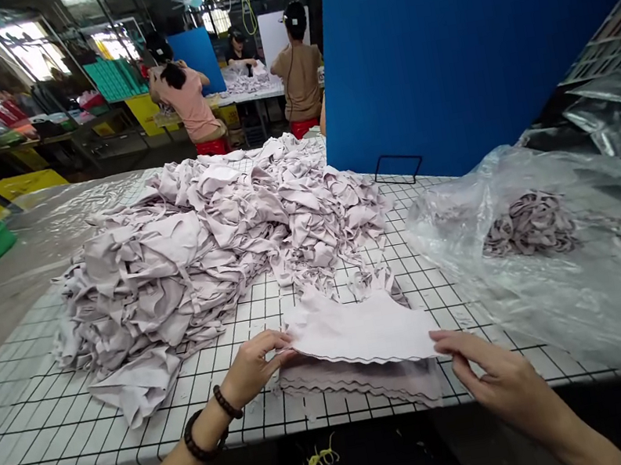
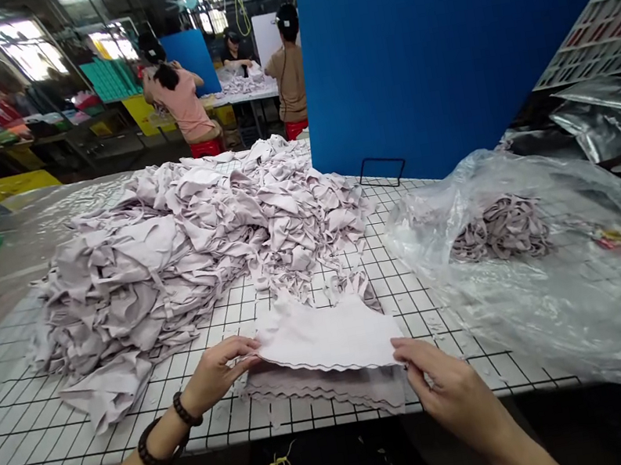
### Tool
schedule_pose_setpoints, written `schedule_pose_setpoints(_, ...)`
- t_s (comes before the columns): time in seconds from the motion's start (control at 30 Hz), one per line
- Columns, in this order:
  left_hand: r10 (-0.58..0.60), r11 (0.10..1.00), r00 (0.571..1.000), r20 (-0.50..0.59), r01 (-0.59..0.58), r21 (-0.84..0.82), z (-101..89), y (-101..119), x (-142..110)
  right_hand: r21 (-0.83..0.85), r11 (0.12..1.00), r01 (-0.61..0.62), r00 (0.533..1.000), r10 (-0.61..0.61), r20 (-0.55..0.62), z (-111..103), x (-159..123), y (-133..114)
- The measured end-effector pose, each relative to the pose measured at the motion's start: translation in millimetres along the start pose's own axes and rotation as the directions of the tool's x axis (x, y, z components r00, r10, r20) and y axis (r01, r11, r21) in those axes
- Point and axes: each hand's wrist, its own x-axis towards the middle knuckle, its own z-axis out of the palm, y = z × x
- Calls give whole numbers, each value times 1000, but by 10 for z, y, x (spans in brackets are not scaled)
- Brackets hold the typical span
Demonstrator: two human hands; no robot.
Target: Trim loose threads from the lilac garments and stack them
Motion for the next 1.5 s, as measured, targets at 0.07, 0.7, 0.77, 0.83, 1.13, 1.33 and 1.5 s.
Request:
schedule_pose_setpoints(0.07,14,1000,999,41,-15,21,8,45,-56,-27,1000,-1,999,2,43,31,-122,-40)
schedule_pose_setpoints(0.7,-186,839,941,-283,302,452,462,353,25,-101,952,-290,887,307,345,-93,286,-36)
schedule_pose_setpoints(0.77,-156,881,925,-346,289,375,510,515,155,-28,922,-385,886,378,268,-158,669,128)
schedule_pose_setpoints(0.83,-117,963,953,-280,178,201,615,711,338,-23,893,-449,879,446,166,-136,1132,321)
schedule_pose_setpoints(1.13,-192,416,835,516,545,-727,1456,779,1031,-123,689,-714,632,711,309,627,2307,989)
schedule_pose_setpoints(1.33,-166,158,750,640,661,-734,1482,578,1084,144,518,-843,522,724,450,680,2250,1205)
schedule_pose_setpoints(1.5,-127,92,721,682,693,-715,1394,571,1103,412,434,-801,590,686,425,614,2255,1307)
